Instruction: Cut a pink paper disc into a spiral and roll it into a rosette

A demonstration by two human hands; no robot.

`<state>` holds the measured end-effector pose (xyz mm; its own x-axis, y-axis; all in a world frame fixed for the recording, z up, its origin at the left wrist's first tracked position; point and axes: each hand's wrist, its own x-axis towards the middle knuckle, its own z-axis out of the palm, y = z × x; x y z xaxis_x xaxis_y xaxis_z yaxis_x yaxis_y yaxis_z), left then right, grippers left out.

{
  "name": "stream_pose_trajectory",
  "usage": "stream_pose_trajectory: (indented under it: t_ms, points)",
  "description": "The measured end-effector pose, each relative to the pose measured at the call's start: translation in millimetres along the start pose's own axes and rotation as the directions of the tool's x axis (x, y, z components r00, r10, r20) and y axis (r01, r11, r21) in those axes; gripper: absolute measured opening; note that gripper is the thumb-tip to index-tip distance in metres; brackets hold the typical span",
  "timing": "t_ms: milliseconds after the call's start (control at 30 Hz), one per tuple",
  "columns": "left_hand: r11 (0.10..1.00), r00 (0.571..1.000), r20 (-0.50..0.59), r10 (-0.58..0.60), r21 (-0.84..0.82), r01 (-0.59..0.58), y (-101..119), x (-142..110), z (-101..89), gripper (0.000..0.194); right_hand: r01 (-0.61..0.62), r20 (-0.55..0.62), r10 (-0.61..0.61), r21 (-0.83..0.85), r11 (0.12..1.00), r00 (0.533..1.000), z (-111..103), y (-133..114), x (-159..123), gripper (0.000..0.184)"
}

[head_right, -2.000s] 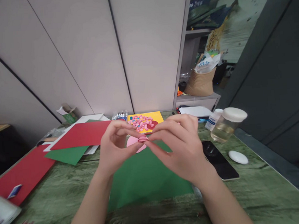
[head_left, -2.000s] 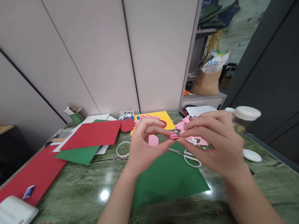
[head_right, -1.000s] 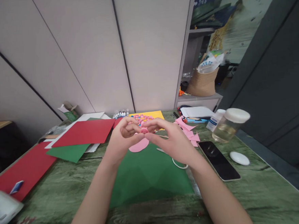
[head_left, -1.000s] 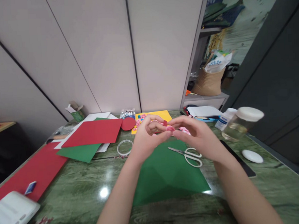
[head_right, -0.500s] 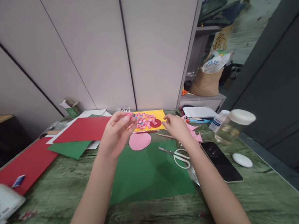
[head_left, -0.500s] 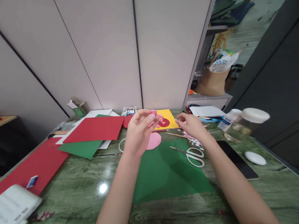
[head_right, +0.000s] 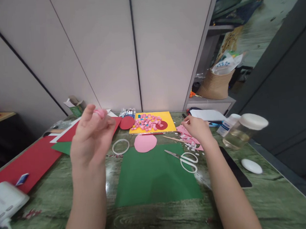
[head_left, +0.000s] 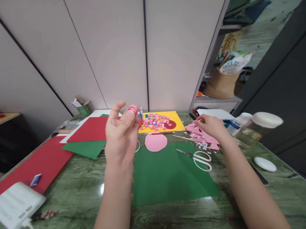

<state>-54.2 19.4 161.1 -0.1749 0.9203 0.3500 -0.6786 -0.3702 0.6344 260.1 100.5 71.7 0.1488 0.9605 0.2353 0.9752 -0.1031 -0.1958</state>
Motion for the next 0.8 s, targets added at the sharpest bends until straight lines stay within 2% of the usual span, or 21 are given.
stream_pose_trajectory:
  t_ms: [100, 233, 333, 467, 600, 667, 800]
  points:
    - [0.998, 0.998, -0.014, 0.057, 0.025, -0.056, 4.3, 1.1, -3.8, 0.038, -0.040, 0.019, 0.041, -0.039, 0.998, 0.999, -4.7, 6.2, 0.1, 0.034]
    - [0.998, 0.998, -0.030, 0.048, 0.034, -0.047, 5.1, 3.7, -6.8, 0.039, -0.088, 0.051, 0.094, -0.104, 0.991, 0.994, -10.4, 12.7, -0.5, 0.037]
    - [0.999, 0.999, -0.028, 0.045, 0.024, -0.044, 2.4, 5.9, -6.9, 0.038, -0.076, 0.111, 0.094, -0.157, 0.985, 0.989, -7.2, 12.3, -0.4, 0.036]
    - [0.999, 0.999, 0.033, 0.015, 0.042, -0.017, -5.6, 6.8, -5.0, 0.023, 0.050, 0.277, 0.005, -0.192, 0.980, 0.961, 12.3, -1.9, -1.2, 0.031]
    - [0.979, 0.990, 0.104, -0.095, 0.189, 0.074, -14.1, 3.3, -0.7, 0.014, 0.165, 0.408, -0.068, -0.208, 0.964, 0.911, 40.0, -24.0, -6.0, 0.031]
    - [0.964, 0.985, 0.131, -0.115, 0.253, 0.079, -17.8, 0.5, 2.4, 0.013, 0.188, 0.423, -0.075, -0.231, 0.955, 0.903, 52.0, -32.0, -8.9, 0.031]
    - [0.946, 0.970, 0.177, -0.164, 0.308, 0.104, -23.7, -3.6, 7.3, 0.011, 0.205, 0.390, -0.081, -0.288, 0.936, 0.917, 68.2, -36.4, -10.9, 0.033]
